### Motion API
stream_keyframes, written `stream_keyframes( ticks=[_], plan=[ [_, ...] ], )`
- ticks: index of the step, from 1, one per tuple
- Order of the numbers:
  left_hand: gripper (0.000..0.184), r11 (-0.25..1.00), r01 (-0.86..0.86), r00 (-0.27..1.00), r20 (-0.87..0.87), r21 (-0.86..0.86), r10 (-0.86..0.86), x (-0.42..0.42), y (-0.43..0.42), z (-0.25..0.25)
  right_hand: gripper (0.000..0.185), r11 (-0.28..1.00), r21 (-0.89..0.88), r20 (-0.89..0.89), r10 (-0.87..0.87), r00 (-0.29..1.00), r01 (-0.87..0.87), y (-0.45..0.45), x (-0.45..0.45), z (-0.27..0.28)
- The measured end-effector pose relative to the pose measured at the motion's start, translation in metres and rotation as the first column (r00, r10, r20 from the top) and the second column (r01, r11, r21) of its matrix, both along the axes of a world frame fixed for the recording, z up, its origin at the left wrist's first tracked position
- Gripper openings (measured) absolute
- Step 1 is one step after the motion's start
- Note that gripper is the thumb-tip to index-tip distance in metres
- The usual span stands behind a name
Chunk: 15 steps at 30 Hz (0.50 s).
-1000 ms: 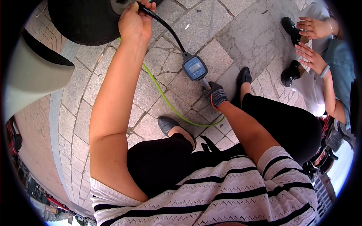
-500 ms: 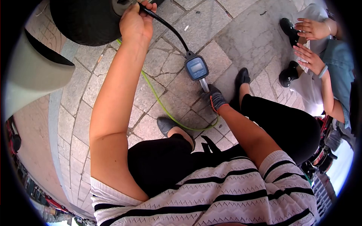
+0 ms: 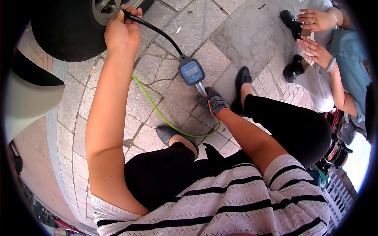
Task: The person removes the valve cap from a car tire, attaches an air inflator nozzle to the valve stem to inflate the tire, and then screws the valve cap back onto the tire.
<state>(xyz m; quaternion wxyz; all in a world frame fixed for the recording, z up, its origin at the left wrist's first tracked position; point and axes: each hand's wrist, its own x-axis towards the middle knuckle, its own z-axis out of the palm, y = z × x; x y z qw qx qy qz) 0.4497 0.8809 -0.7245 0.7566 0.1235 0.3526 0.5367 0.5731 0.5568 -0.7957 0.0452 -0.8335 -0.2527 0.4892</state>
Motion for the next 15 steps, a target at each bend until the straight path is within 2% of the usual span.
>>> stream_keyframes(
  ticks=[2,9,15],
  plan=[
    [0.020,1.000,0.001,1.000,-0.007,0.001,-0.001,0.001,0.000,0.000,0.052,0.999,0.023,0.058,0.035,0.998,-0.036,-0.003,-0.001,-0.006],
    [0.020,1.000,0.016,1.000,0.023,0.005,-0.016,-0.004,0.005,-0.006,0.054,1.000,0.002,0.009,-0.022,1.000,0.022,-0.002,-0.002,-0.007],
    [0.019,1.000,0.015,1.000,0.007,0.004,-0.015,-0.003,0.004,-0.004,0.053,1.000,-0.005,0.018,0.016,1.000,-0.016,0.000,0.000,-0.006]
  ],
)
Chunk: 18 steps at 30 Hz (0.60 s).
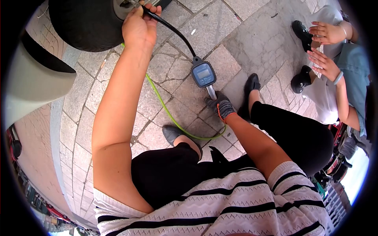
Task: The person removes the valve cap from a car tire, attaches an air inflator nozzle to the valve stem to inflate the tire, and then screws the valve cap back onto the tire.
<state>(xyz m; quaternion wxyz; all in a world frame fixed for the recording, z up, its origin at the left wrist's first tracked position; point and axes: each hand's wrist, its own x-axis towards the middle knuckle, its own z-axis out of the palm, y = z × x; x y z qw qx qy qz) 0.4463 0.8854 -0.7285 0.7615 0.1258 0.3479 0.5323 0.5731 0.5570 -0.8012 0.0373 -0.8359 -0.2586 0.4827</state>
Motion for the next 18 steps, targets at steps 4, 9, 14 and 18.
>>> stream_keyframes(
  ticks=[4,9,14,18],
  plan=[
    [0.019,0.999,-0.029,0.999,-0.044,-0.021,0.028,0.006,-0.008,0.013,0.048,0.987,0.121,-0.085,-0.100,0.991,0.110,-0.015,0.003,-0.021],
    [0.019,0.999,-0.039,0.999,-0.025,-0.030,0.038,0.006,-0.010,0.016,0.041,0.844,0.007,-0.451,-0.476,0.755,0.537,-0.010,0.008,-0.018],
    [0.019,0.999,-0.023,1.000,-0.020,-0.027,0.023,0.005,-0.010,0.013,0.051,0.867,-0.161,-0.336,-0.497,0.800,0.471,0.001,0.006,-0.019],
    [0.020,1.000,-0.017,0.999,-0.041,-0.017,0.016,0.002,-0.006,0.008,0.048,0.977,0.018,-0.127,-0.210,0.969,0.214,0.001,-0.004,-0.025]
  ],
)
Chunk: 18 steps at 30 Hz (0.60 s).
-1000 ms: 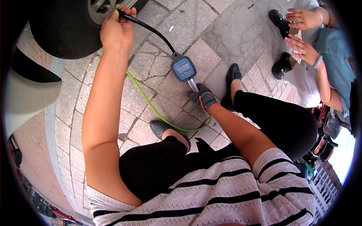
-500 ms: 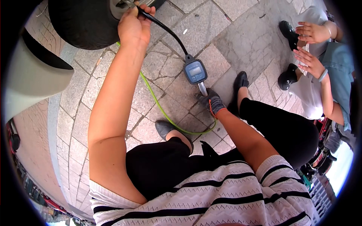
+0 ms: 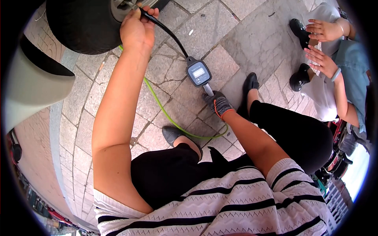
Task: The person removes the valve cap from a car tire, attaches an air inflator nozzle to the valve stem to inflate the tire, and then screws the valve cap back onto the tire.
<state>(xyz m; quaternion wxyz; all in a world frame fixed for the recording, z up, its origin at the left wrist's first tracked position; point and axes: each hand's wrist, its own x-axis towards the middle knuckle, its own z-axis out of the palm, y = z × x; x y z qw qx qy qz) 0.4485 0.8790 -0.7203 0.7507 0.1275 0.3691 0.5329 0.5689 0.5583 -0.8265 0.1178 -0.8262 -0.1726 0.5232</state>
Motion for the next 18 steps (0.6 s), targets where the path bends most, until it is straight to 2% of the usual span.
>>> stream_keyframes(
  ticks=[1,2,4,7,11,13,18],
  plan=[
    [0.020,1.000,0.006,1.000,-0.002,0.003,-0.006,-0.001,0.002,-0.003,0.048,0.995,0.003,0.089,0.101,0.991,-0.101,0.000,-0.001,-0.001],
    [0.020,1.000,0.009,1.000,-0.005,0.002,-0.009,-0.001,0.002,-0.005,0.048,0.995,0.003,0.087,0.097,0.991,-0.098,0.001,-0.001,-0.002],
    [0.020,1.000,0.006,1.000,-0.007,0.012,-0.006,-0.002,0.003,-0.006,0.050,0.970,-0.072,0.157,0.239,0.958,-0.231,0.003,0.000,0.005],
    [0.020,0.999,0.018,1.000,0.016,0.026,-0.019,-0.004,0.004,-0.008,0.043,0.965,0.024,0.253,0.245,0.936,-0.259,-0.009,-0.001,-0.008],
    [0.020,0.999,0.027,0.999,0.020,0.045,-0.028,-0.005,0.004,-0.011,0.044,0.973,0.006,0.177,0.226,0.958,-0.230,-0.013,0.002,-0.003],
    [0.020,0.999,0.025,1.000,-0.013,0.045,-0.025,-0.005,0.003,-0.009,0.043,0.952,0.046,0.261,0.280,0.924,-0.301,-0.013,0.003,-0.003],
    [0.020,0.999,0.025,1.000,-0.003,0.036,-0.025,-0.005,0.004,-0.010,0.043,0.951,0.027,0.245,0.292,0.925,-0.307,-0.012,0.004,0.002]
  ],
)
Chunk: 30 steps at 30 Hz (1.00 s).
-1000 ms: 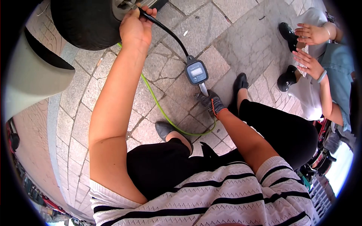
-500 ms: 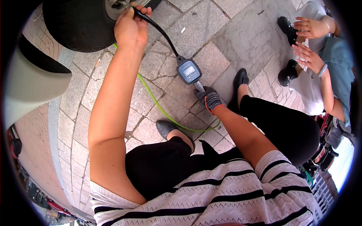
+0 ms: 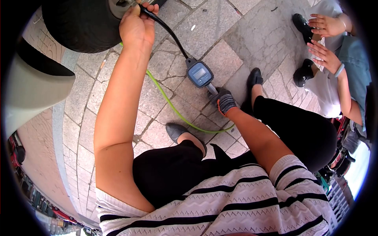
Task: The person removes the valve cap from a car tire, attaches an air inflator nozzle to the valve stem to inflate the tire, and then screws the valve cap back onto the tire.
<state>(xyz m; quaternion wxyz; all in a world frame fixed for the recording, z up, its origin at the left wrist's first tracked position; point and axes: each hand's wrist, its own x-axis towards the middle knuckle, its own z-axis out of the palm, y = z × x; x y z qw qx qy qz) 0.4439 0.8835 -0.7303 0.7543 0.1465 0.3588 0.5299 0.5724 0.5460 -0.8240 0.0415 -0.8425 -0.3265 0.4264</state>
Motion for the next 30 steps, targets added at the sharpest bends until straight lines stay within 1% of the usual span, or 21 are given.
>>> stream_keyframes(
  ticks=[2,4,7,9,11,17,21,23,24,26,29,30],
  plan=[
    [0.020,1.000,0.000,1.000,0.010,0.005,0.000,-0.003,0.001,-0.002,0.043,1.000,0.027,-0.003,0.015,1.000,-0.015,0.003,0.000,0.004],
    [0.019,1.000,0.010,0.999,0.040,0.012,-0.010,-0.003,-0.001,0.000,0.043,0.997,-0.058,-0.015,-0.048,0.999,0.047,0.011,-0.004,0.011],
    [0.018,1.000,-0.010,0.999,0.042,0.005,0.009,0.000,-0.004,0.007,0.042,0.998,-0.049,-0.023,-0.042,0.999,0.041,0.011,-0.004,0.008],
    [0.018,1.000,-0.007,0.999,0.048,0.009,0.006,0.000,-0.006,0.010,0.042,0.999,-0.047,0.007,-0.020,1.000,0.020,0.012,-0.004,0.008],
    [0.017,1.000,-0.007,1.000,0.008,0.006,0.007,0.001,-0.006,0.012,0.042,0.999,-0.046,0.019,-0.018,1.000,0.019,0.011,-0.003,0.007],
    [0.017,1.000,-0.018,1.000,0.019,-0.008,0.018,0.001,-0.006,0.012,0.043,0.999,0.008,-0.013,-0.034,0.999,0.035,-0.001,0.000,-0.014],
    [0.018,1.000,-0.009,1.000,0.024,-0.020,0.010,0.000,-0.005,0.011,0.043,1.000,0.008,0.011,-0.019,1.000,0.019,0.003,-0.001,-0.004],
    [0.018,0.999,-0.013,1.000,0.019,-0.042,0.013,0.000,-0.005,0.012,0.044,0.999,-0.038,0.011,-0.020,1.000,0.020,0.006,-0.001,-0.001],
    [0.018,0.999,-0.013,1.000,0.019,-0.042,0.013,0.000,-0.005,0.012,0.044,0.999,-0.038,0.012,-0.020,1.000,0.020,0.002,0.001,-0.010],
    [0.018,0.998,-0.016,1.000,0.017,-0.061,0.017,0.001,-0.004,0.012,0.044,0.998,-0.016,-0.061,-0.063,0.996,0.063,-0.008,0.004,-0.034],
    [0.019,1.000,0.007,0.998,0.062,-0.028,-0.005,-0.002,-0.002,0.004,0.043,0.997,-0.050,-0.033,-0.054,0.998,0.052,0.008,0.000,0.002],
    [0.019,1.000,0.008,0.998,0.062,-0.028,-0.007,-0.001,-0.002,0.006,0.043,0.997,-0.050,-0.034,-0.055,0.998,0.054,0.007,0.000,0.000]
  ],
)
